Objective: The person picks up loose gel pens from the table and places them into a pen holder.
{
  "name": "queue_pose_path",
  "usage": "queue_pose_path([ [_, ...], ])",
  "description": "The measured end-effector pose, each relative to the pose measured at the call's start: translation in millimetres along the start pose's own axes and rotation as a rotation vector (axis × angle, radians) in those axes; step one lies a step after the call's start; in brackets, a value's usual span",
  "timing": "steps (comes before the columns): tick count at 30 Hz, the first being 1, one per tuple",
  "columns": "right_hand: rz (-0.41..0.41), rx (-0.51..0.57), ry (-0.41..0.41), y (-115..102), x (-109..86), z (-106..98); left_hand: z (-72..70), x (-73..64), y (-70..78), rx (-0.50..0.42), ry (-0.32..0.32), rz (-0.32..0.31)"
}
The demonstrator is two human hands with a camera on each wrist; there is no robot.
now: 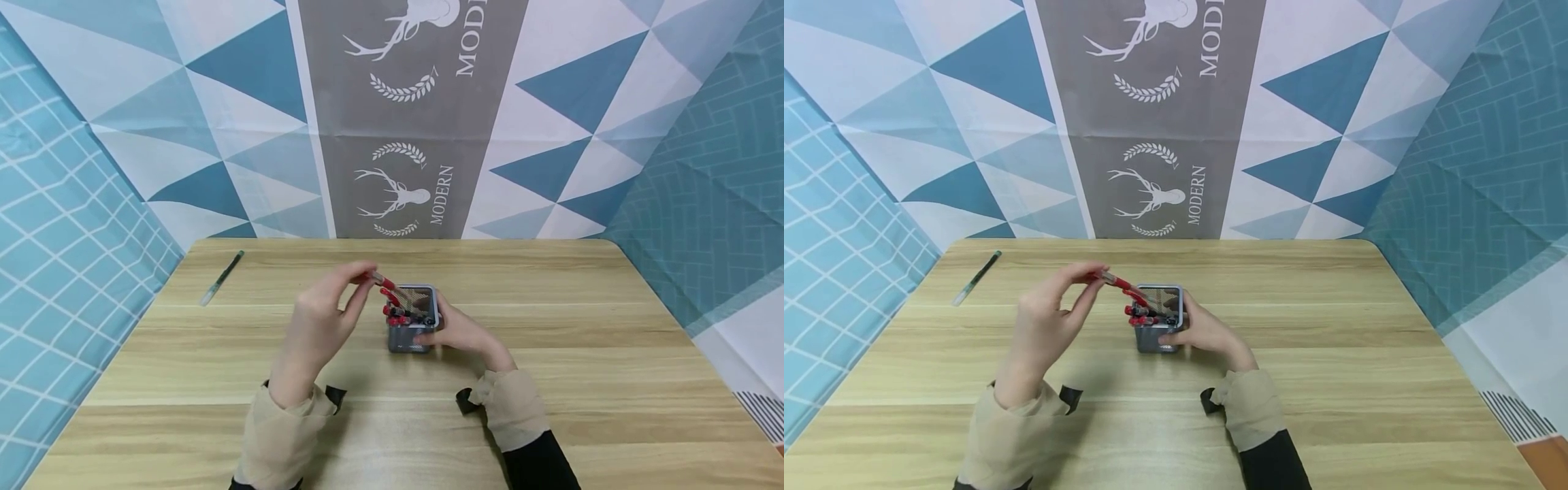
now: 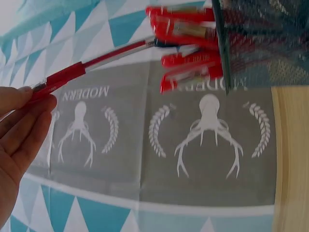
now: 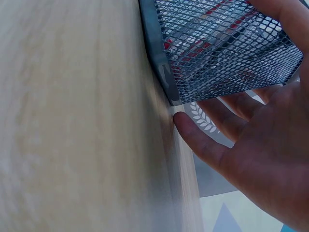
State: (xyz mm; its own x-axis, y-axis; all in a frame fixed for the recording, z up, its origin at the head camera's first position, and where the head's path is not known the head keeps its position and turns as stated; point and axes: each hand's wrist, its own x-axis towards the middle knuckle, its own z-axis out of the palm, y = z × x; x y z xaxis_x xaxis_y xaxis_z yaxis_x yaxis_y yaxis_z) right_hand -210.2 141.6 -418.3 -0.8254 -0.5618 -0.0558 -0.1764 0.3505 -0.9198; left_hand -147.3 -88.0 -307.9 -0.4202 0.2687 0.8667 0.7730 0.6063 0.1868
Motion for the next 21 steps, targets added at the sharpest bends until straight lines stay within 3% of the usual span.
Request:
queue_pose_path([
  [5, -0.017, -0.005, 0.004, 0, 0.5, 0, 10.0, -1.7, 4.9, -0.021, -0.101, 0.054],
  [12, -0.035, 0.004, -0.012, 0, 0.8, 0, 25.0, -5.1, 8.9, 0.036, -0.213, 0.104],
  [16, -0.045, 0.013, -0.025, -11, -3.2, -1, 31.9, -6.7, 10.1, 0.064, -0.264, 0.114],
  [21, -0.045, 0.012, -0.024, -6, -2.3, -1, 38.4, -11.0, 10.0, 0.108, -0.32, 0.117],
])
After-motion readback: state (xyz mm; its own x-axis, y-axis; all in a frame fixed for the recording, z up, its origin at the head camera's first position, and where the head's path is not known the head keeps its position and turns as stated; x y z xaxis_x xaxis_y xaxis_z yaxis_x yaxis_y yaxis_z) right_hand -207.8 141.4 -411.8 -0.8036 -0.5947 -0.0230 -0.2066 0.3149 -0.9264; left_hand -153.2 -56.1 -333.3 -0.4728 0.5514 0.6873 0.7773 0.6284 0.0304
